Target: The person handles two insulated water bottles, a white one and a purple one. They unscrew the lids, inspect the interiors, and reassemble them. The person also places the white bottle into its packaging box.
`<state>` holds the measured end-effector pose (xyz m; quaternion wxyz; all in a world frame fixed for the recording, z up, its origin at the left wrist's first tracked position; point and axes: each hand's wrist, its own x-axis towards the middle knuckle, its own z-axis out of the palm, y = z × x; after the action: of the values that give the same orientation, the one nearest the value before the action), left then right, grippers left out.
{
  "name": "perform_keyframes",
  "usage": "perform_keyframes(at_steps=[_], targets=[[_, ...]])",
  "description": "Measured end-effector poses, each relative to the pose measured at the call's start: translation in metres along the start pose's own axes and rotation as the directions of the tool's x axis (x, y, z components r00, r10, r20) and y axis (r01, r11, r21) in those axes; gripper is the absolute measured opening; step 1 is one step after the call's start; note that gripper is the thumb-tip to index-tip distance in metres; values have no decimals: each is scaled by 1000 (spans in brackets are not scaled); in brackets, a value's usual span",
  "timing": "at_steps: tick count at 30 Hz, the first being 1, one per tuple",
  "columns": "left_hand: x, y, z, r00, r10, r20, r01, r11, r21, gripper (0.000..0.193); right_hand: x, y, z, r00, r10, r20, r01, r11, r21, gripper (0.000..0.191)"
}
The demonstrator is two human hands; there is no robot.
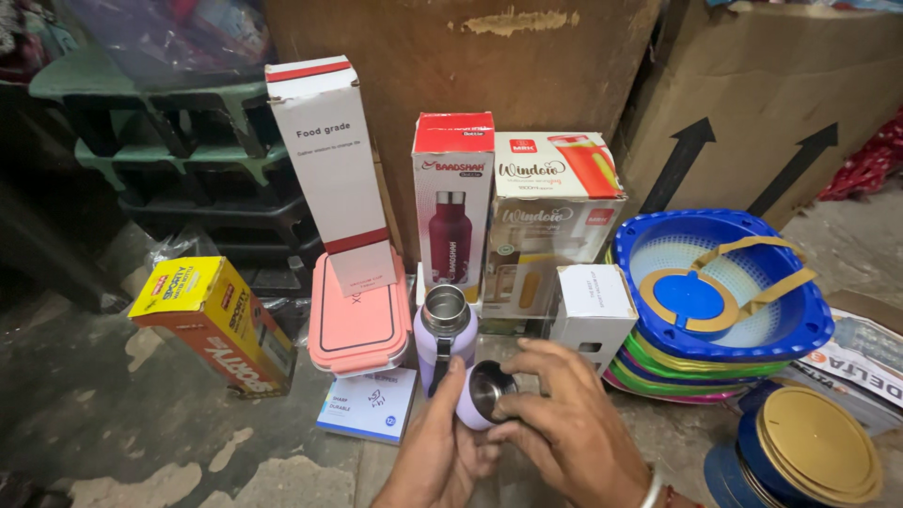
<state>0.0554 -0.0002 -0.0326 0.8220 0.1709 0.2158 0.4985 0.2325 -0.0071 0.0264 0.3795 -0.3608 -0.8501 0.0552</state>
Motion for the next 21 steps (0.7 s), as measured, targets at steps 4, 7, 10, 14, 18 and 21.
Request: perform_keyframes(at_steps=[4,7,10,14,18,21], targets=[[-1,6,-1,980,-144,-137,156,985,74,56,1,-3,0,997,75,0,-75,996,38,26],[-2,6,4,985,-151,-81,157,984,81,57,0,-9,1,999,49,-18,-47,996,75,26],[-5,4,8,988,-150,-27,150,988,21,58,3,-15,4,1000,1,-19,0,998,59,25],[-7,7,10,982,-165,-88,164,986,-18,51,8,-20,4,999,8,32,-7,999,-51,35],[-5,8,12,975,-11,-223,14,1000,12,42,13,-18,3,999,-17,42,26,973,-228,41],[-4,5,11,980,51,-191,-37,996,75,44,11,-18,3,1000,-15,-8,13,973,-232,38]])
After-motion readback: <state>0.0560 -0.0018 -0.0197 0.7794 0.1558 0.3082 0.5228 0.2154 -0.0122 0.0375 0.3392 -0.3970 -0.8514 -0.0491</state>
